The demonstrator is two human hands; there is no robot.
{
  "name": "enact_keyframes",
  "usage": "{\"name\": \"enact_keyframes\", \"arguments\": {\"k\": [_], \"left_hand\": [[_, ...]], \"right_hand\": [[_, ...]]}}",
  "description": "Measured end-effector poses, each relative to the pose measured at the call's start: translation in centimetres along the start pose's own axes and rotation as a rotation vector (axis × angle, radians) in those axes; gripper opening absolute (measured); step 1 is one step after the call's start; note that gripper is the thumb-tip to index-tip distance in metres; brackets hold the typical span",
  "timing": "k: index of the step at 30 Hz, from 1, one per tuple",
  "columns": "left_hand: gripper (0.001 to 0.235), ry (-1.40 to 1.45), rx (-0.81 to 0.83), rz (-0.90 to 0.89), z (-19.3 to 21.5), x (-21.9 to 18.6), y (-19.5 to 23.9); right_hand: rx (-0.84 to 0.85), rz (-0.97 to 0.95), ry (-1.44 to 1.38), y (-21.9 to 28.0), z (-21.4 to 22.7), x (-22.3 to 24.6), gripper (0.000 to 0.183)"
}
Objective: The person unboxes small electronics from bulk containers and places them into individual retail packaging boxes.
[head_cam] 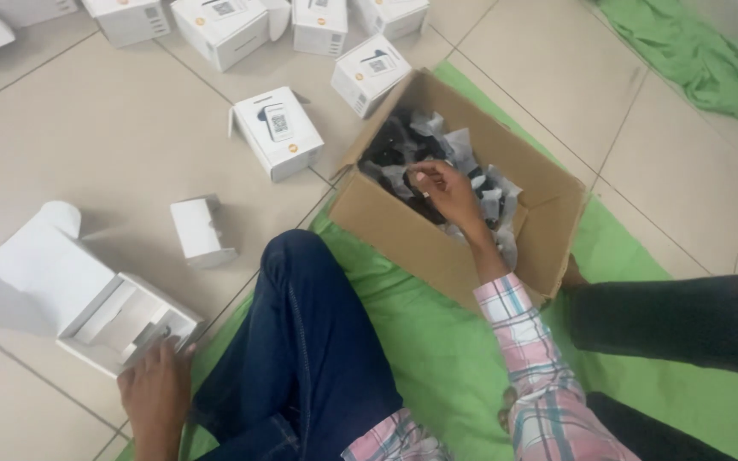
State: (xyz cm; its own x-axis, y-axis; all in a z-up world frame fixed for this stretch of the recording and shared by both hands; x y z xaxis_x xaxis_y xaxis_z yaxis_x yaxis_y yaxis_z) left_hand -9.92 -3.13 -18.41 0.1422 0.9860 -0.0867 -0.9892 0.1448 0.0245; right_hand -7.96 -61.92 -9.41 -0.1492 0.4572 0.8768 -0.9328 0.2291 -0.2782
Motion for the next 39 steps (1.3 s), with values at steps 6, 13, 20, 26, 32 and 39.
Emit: {"name": "enact_keyframes", "arguments": {"k": [6, 13, 20, 26, 32, 39], "left_hand": [[0.032, -0.028, -0.06, 0.048, -5.7, 2.7, -0.2], [0.029, -0.001, -0.172, 0.028, -8.3, 4.4, -0.2], [0.029, -0.107, -0.06, 0.084, -9.3, 4.9, -0.8], [0.027, -0.212, 0.087, 0.057, -7.4, 4.2, -1.4], [0.032, -0.203, 0.165, 0.107, -5.1, 2.7, -1.3], [0.031, -0.195, 0.181, 0.149, -4.7, 2.2, -1.5]], "right_hand": [[0.172, -0.064, 0.097, -1.3, 2.0, -9.4, 0.036], [0.142, -0.091, 0.481, -6.4, -2.7, -14.1, 0.053], [0.145, -0.071, 0.996, -8.4, -5.2, -8.1, 0.075], [0.171, -0.049, 0.919, -8.2, -5.0, -11.8, 0.058], [-0.204, -0.091, 0.476, -7.8, -0.5, -16.0, 0.026], [-0.582, -0.457, -0.821, -5.7, 6.3, -15.2, 0.036]]}}
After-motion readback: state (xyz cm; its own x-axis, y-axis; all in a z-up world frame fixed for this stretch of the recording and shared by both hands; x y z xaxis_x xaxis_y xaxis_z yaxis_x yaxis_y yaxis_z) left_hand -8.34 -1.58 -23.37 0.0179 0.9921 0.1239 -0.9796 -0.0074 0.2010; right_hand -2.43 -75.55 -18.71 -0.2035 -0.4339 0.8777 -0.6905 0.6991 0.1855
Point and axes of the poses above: each hand's wrist, its own y-axis away from the middle knuckle, its own z-axis out of the back of the hand, x = y × z, the point moved 1 cm from there along -y, towards the middle knuckle, and after that the axes turned 9 degrees about z, right-handed, at the moved point
